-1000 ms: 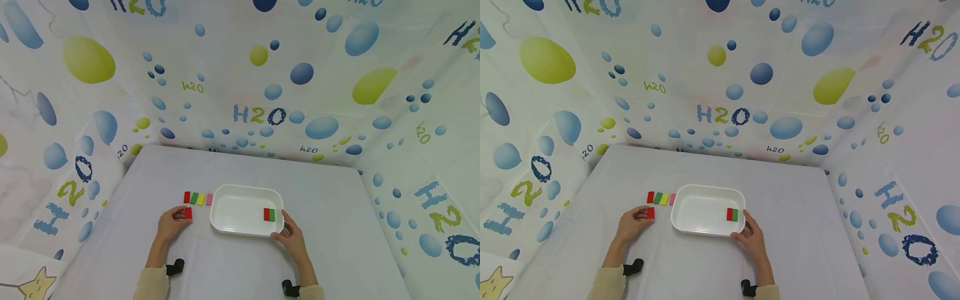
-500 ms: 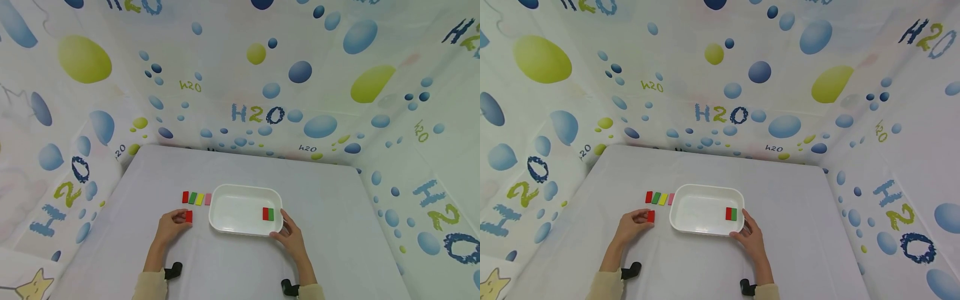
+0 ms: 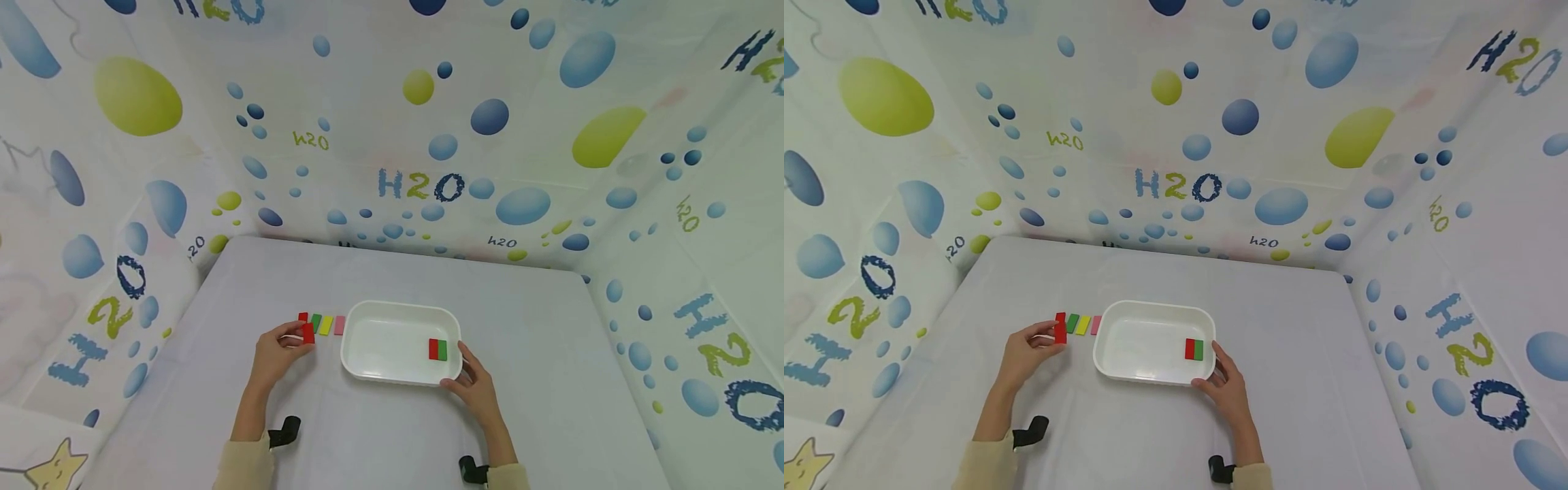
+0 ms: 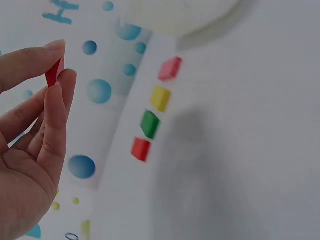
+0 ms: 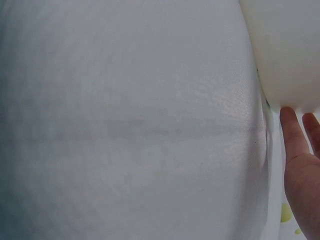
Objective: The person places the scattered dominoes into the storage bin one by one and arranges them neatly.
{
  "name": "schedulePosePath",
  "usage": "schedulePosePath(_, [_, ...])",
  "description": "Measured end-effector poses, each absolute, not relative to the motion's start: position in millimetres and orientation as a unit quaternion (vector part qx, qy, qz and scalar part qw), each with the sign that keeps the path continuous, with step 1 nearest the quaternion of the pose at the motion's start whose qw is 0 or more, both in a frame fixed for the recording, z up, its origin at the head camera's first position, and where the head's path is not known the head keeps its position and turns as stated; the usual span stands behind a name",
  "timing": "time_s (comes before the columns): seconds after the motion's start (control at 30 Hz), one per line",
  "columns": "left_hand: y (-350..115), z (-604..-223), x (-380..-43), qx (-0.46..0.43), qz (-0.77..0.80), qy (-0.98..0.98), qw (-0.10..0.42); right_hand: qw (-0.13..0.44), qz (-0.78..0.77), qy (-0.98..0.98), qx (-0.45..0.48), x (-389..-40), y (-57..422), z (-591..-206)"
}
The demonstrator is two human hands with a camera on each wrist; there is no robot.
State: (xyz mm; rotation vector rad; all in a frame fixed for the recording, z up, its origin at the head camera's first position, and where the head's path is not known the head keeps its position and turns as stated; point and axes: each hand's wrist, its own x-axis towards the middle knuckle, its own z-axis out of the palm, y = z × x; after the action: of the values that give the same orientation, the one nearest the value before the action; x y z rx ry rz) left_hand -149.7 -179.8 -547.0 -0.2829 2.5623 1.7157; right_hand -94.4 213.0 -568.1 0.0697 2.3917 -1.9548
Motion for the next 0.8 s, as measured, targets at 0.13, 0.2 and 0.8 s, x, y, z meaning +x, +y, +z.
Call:
schedulePosePath(0.13, [-168.6,-530.8,-152.9,-0.074,0.564,0.822,0.016,0.021,-0.635,0.772,0.023,-95.0,213.9,-573.1])
schedulePosePath(0.2, [-161.6,-524.6,-154.8,-0.062,0.568,0.821,0.013,0.014,-0.637,0.771,0.022,-96.2,215.3,-580.4])
schedulePosePath(0.8, [-85.8,-514.7,-173.0,0.020,0.574,0.819,0.014,-0.003,-0.628,0.778,0.023,-99.6,217.3,-597.4])
